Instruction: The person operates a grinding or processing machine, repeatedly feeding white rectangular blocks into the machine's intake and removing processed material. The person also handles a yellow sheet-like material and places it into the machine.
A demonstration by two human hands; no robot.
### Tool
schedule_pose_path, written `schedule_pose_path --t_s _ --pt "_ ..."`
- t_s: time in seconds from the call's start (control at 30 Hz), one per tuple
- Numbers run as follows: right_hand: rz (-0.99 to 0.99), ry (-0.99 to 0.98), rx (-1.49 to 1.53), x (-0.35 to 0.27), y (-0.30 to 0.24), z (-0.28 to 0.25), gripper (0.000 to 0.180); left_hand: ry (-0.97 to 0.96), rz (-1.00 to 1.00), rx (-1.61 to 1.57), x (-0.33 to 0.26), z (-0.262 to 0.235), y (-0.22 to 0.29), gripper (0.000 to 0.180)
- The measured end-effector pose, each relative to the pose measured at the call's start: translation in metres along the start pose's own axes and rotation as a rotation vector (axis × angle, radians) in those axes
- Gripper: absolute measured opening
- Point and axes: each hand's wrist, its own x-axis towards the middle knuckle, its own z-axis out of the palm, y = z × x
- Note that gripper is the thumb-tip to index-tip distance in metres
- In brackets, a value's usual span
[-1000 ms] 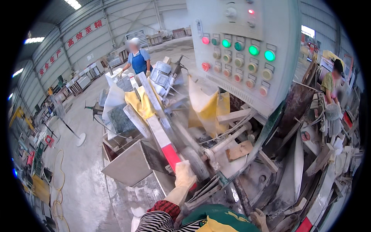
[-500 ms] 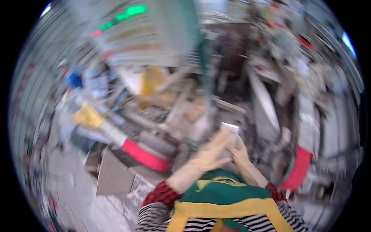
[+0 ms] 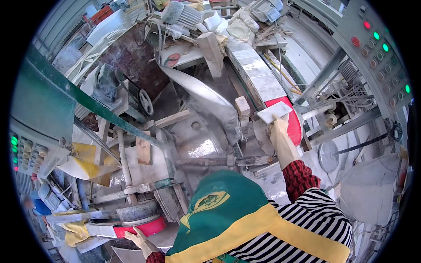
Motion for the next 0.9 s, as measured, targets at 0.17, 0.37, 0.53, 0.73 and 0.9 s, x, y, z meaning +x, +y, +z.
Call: schedule_pose_path --t_s 0.17,0.37,0.53,0.73,0.9 --pt "-0.011 0.085 -0.008 0.063 0.007 -0.004 0.056 -0.091 -0.134 0.096 -0.011 -0.019 0.035 0.082" --pt "-0.052 0.292 -0.080 0.103 0.028 0.008 0.054 -0.142 -0.079 0.041 -0.039 -0.039 0.059 0.088" --pt "-0.007 0.293 -0.361 0.078 0.002 0.014 0.057 -0.115 -0.076 0.025 -0.044 -0.037 0.061 0.085" --pt "0.095 0.009 -0.063 0.054 -0.025 -0.045 0.048 0.005 -0.037 0.072 -0.045 -0.011 0.048 0.085" --pt "0.201 -0.137 0.436 0.064 -0.019 -0.054 0.034 -0.057 -0.056 0.104 -0.064 -0.029 0.076 0.086"
